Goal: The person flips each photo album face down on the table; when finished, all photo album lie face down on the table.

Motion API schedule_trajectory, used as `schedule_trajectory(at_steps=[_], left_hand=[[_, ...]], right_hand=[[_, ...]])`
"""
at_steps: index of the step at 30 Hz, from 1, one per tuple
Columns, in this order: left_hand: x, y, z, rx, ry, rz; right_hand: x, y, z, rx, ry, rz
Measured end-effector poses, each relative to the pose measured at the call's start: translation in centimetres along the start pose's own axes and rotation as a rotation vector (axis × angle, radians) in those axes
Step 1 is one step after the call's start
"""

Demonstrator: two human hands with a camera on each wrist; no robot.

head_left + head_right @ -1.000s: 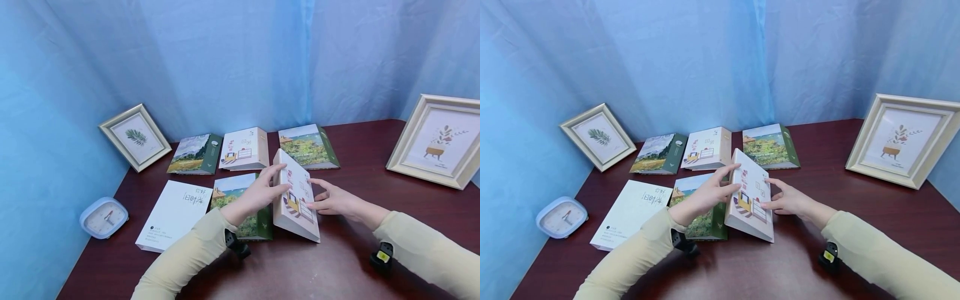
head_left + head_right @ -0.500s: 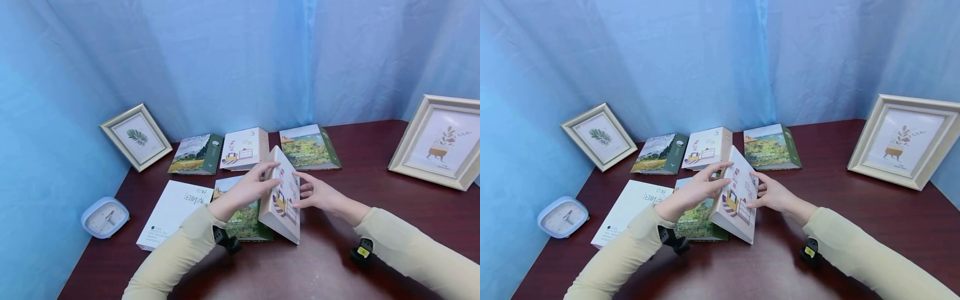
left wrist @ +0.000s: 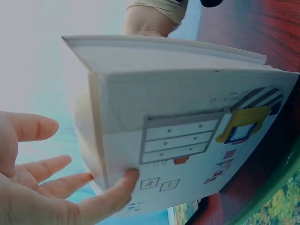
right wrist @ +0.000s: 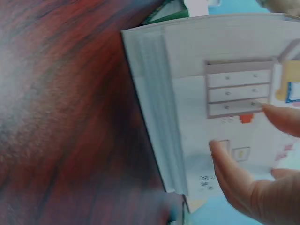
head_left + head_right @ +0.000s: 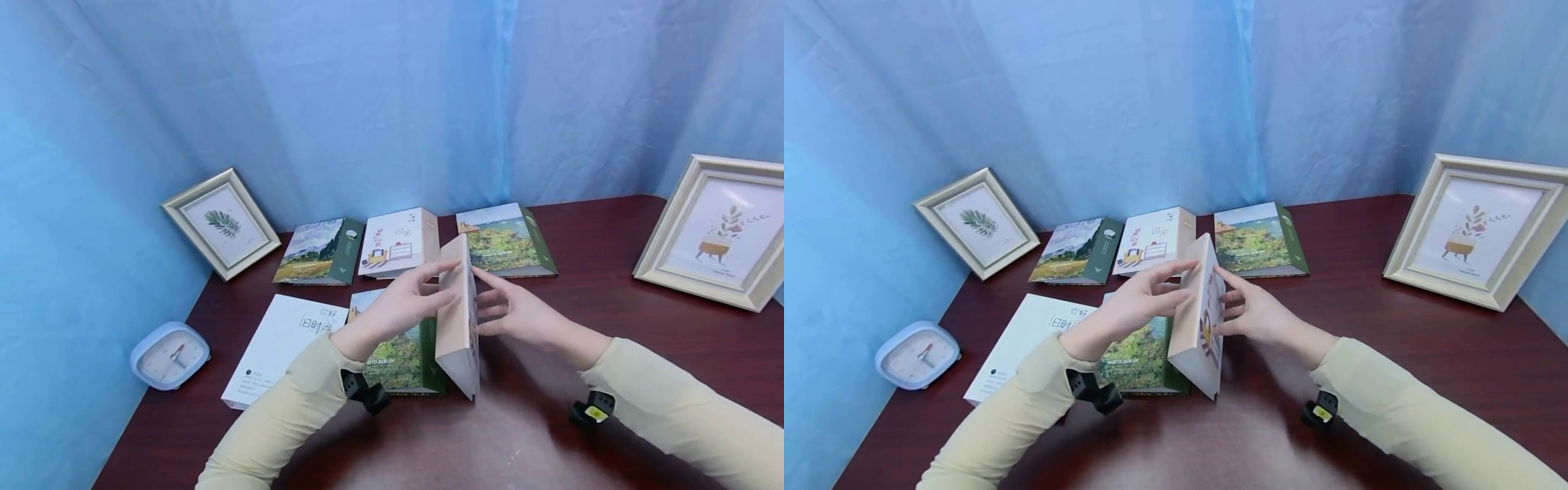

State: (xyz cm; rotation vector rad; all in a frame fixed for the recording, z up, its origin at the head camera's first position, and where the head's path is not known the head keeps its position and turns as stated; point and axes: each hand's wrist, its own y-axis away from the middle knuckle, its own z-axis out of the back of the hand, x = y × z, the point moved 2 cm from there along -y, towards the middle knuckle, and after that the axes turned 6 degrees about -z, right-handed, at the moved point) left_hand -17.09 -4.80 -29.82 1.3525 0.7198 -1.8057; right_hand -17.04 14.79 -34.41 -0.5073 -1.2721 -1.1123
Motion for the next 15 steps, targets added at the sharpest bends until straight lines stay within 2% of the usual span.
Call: schedule_trajectory(at_steps=[3,7,10,15], left_hand=[[0.1,-0.1,0.0,-0.014,-0.068,0.021],[0.5,-0.3,0.0,-0.035,-0.121,0.048],[1.0,-0.5,-0.1,-0.033,-0.099,0.048],[1.5,-0.7,-0.3,-0.013,-0.057,0.04]], right_hand=[[0.6,0.6,0.3,0.022,-0.109,-0.006],[1.7,1.2,0.5,0.028,-0.187,0.009],[2.1,1.4,0.5,0.022,-0.196,0.026],[2.0,1.6,0.5,0.004,-0.168,-0.001]])
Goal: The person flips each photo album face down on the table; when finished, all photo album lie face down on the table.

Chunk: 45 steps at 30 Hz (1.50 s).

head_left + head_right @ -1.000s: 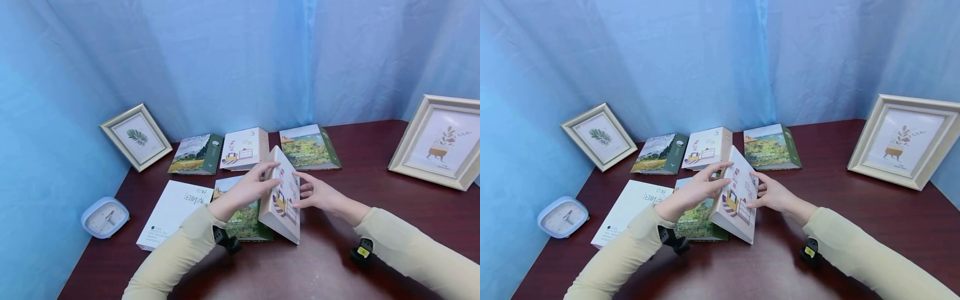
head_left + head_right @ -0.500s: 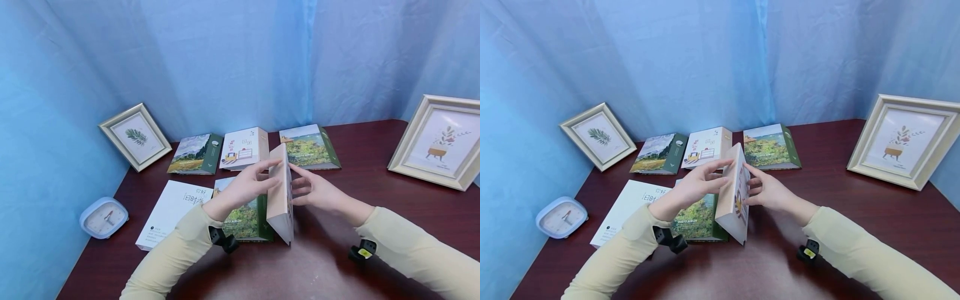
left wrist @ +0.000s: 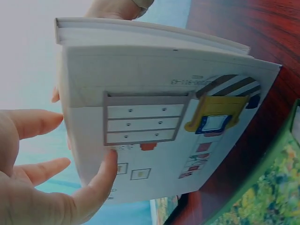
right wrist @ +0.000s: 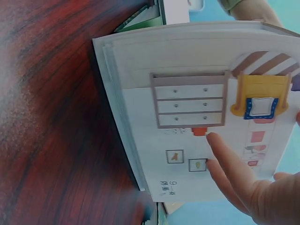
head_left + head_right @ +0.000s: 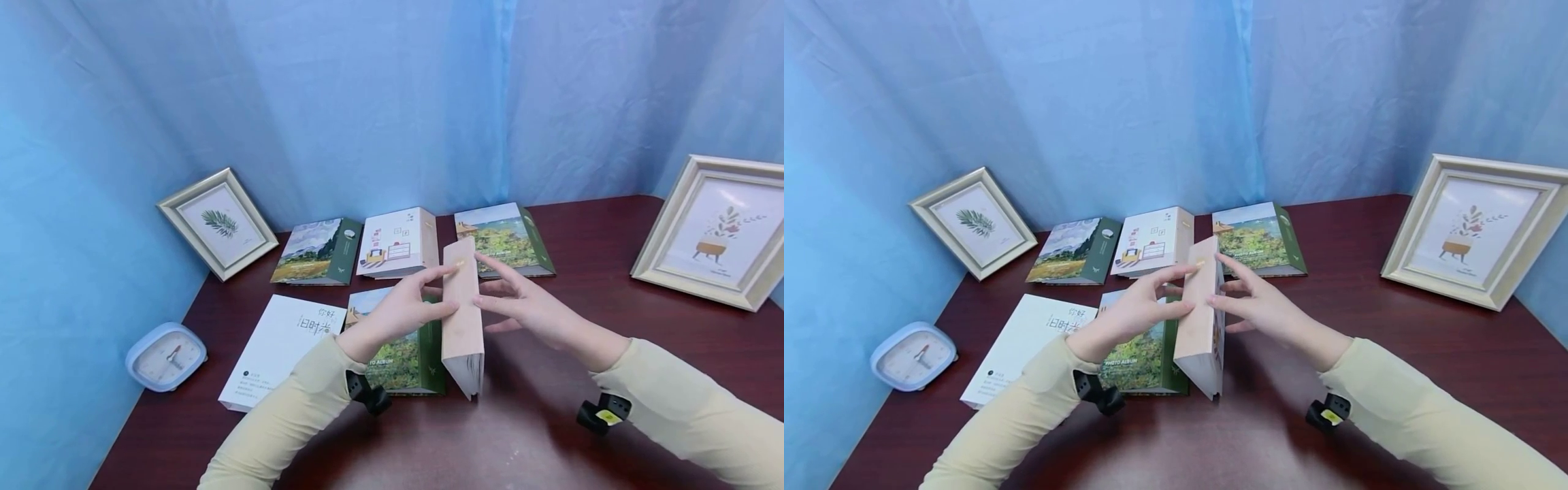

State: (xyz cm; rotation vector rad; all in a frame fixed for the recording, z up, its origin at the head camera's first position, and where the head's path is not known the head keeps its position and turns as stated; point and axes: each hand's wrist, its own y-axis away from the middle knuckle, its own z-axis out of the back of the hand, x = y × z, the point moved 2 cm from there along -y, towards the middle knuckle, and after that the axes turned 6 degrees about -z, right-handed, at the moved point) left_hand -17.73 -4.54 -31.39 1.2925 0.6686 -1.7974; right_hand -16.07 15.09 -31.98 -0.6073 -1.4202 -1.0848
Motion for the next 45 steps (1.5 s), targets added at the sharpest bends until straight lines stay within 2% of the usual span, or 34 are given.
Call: schedule_trajectory(at_steps=[9,13,16,22,26,30,39,45], left_hand=[[0.9,-0.3,-0.6,0.003,-0.025,0.003],[1.5,-0.4,-0.9,0.028,-0.011,0.002],[1.8,-0.4,-1.2,0.073,-0.038,-0.021],[2.4,-0.5,-1.9,0.221,-0.078,-0.112],[2.6,-0.6,-2.3,0.293,-0.04,-0.135],[2.8,-0.7,-2.7,0.333,0.026,-0.145],[2.6,-1.1,-3.5,0.321,0.008,-0.162],[2.1,-1.2,-4.0,0.284,-0.163,-0.174]], right_hand=[[-0.5,0.4,0.7,0.019,-0.001,-0.042],[-1.1,0.7,1.1,0.028,-0.001,-0.056],[-1.6,1.0,1.5,0.032,-0.003,-0.056],[-2.2,1.8,2.3,0.025,-0.006,-0.024],[-2.2,2.3,2.4,-0.007,0.017,0.007],[-2.1,2.5,2.3,-0.032,0.035,0.007],[-2.0,2.8,2.4,-0.046,0.006,-0.006],[-2.2,2.9,2.5,-0.053,0.0,-0.009]])
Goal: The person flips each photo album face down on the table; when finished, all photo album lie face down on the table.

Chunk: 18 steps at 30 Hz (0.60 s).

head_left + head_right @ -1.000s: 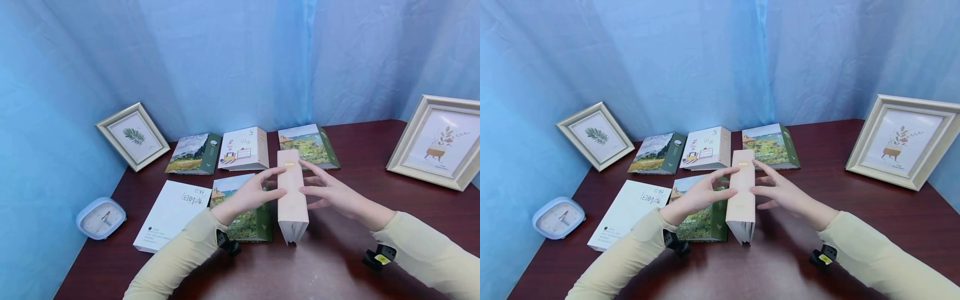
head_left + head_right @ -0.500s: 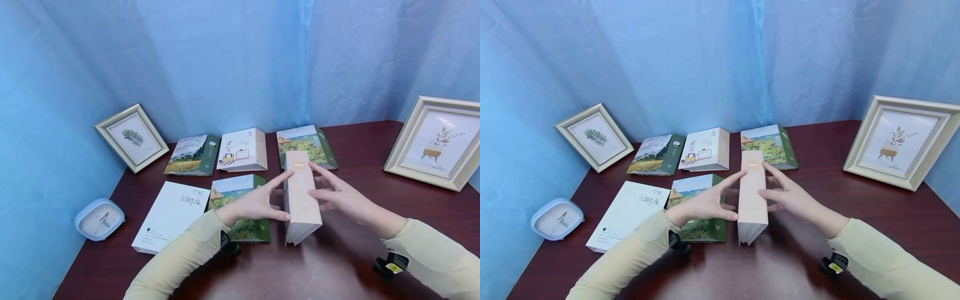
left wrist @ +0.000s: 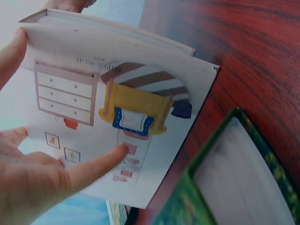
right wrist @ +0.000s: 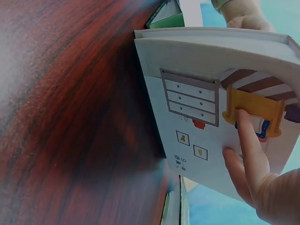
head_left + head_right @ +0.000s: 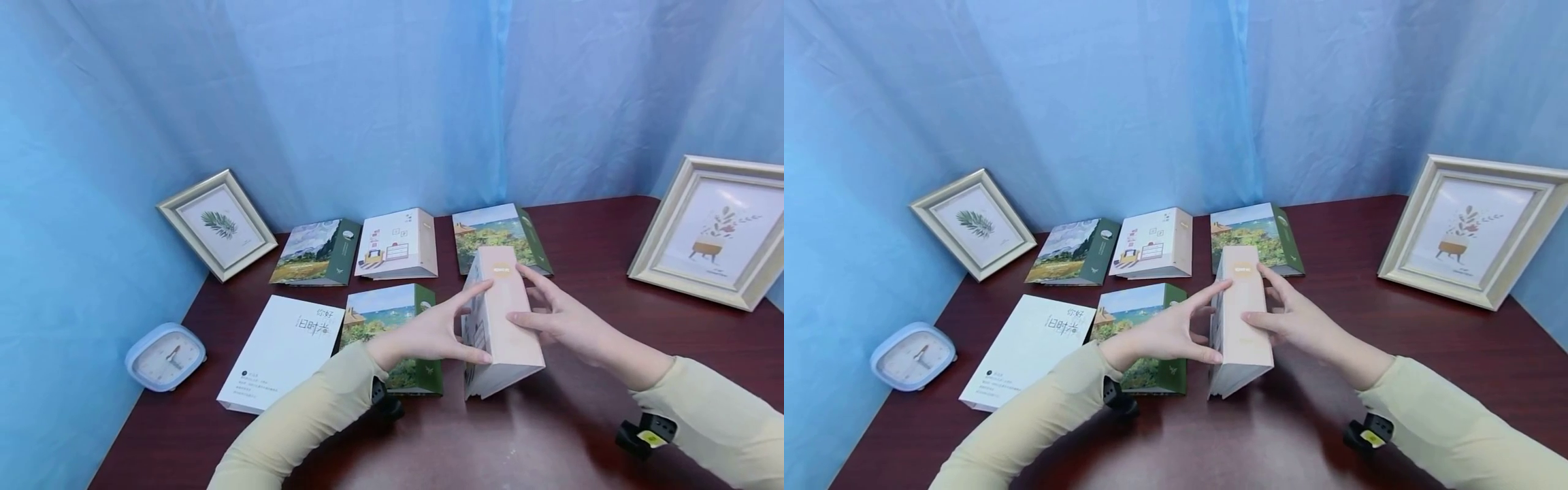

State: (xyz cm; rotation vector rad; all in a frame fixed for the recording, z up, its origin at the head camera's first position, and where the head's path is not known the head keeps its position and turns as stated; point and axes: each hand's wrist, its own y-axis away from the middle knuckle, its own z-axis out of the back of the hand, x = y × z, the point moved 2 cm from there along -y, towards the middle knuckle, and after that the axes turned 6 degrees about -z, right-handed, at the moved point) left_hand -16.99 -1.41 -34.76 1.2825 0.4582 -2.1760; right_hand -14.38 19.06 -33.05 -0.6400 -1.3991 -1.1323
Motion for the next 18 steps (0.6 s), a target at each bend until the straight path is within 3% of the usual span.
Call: schedule_trajectory(at_steps=[8,18], left_hand=[[-0.6,-0.8,-1.1,-0.036,-0.069,0.018],[-1.0,-1.4,-1.8,-0.011,-0.119,-0.018]], right_hand=[[-0.5,-0.1,0.5,-0.024,0.038,-0.013],[-0.9,0.2,1.0,-0.041,0.028,-0.024]])
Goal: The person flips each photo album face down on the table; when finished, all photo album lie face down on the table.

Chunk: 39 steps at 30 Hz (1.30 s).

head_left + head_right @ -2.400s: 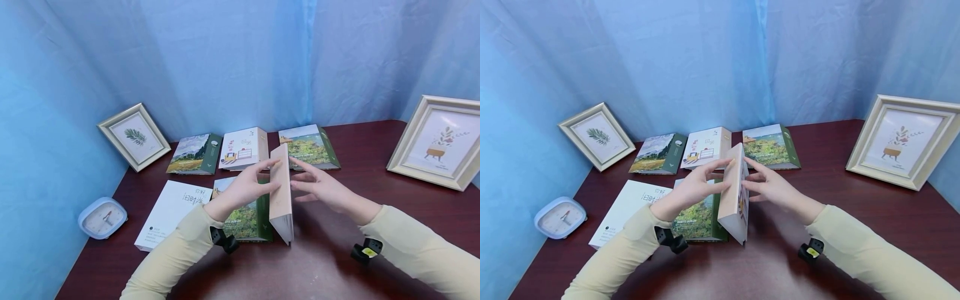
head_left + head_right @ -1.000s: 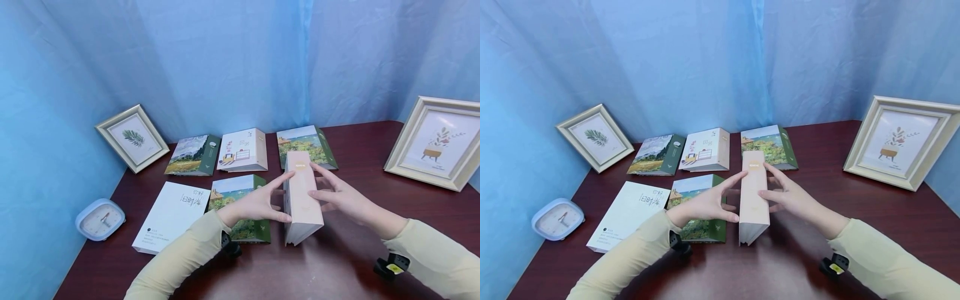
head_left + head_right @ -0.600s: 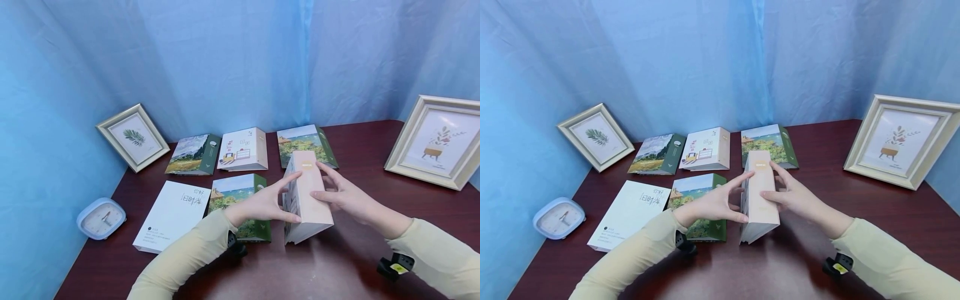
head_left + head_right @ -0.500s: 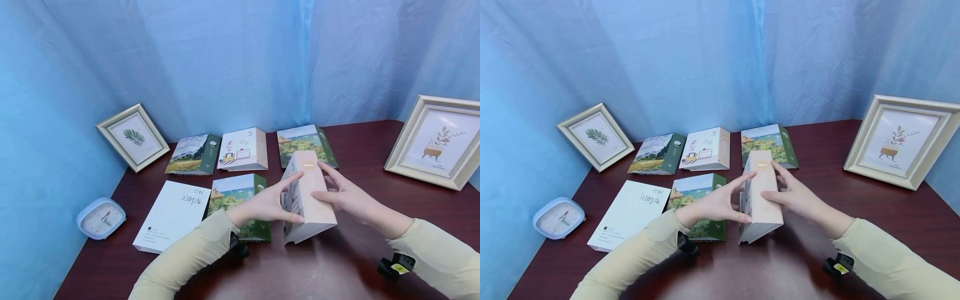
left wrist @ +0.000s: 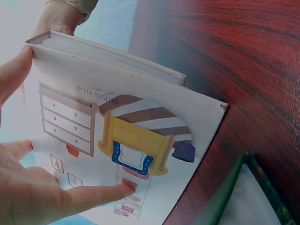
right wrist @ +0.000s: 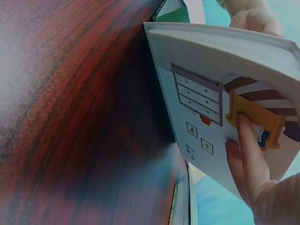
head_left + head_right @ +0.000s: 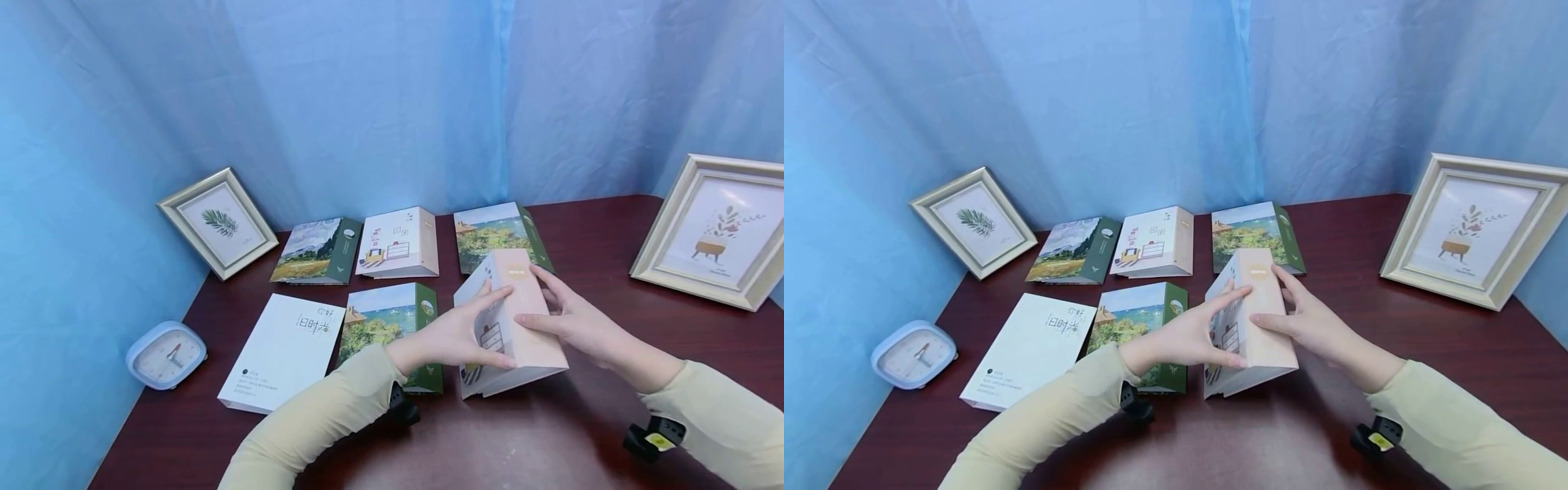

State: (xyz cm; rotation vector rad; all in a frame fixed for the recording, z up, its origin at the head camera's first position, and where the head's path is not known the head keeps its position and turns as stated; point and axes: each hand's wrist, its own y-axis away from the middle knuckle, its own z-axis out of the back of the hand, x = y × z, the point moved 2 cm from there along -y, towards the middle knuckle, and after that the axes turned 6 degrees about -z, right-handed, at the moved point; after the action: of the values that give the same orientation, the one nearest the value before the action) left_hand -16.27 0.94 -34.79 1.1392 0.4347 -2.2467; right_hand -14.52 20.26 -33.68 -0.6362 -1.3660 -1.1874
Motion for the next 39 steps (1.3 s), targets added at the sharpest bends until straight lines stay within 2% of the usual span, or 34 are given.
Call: schedule_trajectory(at_steps=[9,16,23,29,34,39], left_hand=[[0.2,0.0,-0.3,0.071,-0.163,-0.052],[0.3,-0.8,-1.0,0.109,-0.317,-0.057],[-0.3,-1.5,-1.7,0.152,-0.466,-0.013],[-0.5,-2.0,-2.2,0.196,-0.563,0.025],[-0.8,-2.4,-2.7,0.227,-0.614,0.055],[-1.0,-2.9,-3.2,0.251,-0.654,0.09]], right_hand=[[-0.6,0.0,0.4,-0.024,0.023,-0.013],[-1.4,-0.2,1.2,-0.045,0.083,-0.025],[-2.6,-0.4,2.2,-0.056,0.119,-0.061],[-3.6,-0.6,2.9,-0.045,0.12,-0.059],[-4.4,-0.6,3.3,-0.01,0.082,-0.063],[-5.1,-0.6,3.7,0.046,-0.005,-0.12]])
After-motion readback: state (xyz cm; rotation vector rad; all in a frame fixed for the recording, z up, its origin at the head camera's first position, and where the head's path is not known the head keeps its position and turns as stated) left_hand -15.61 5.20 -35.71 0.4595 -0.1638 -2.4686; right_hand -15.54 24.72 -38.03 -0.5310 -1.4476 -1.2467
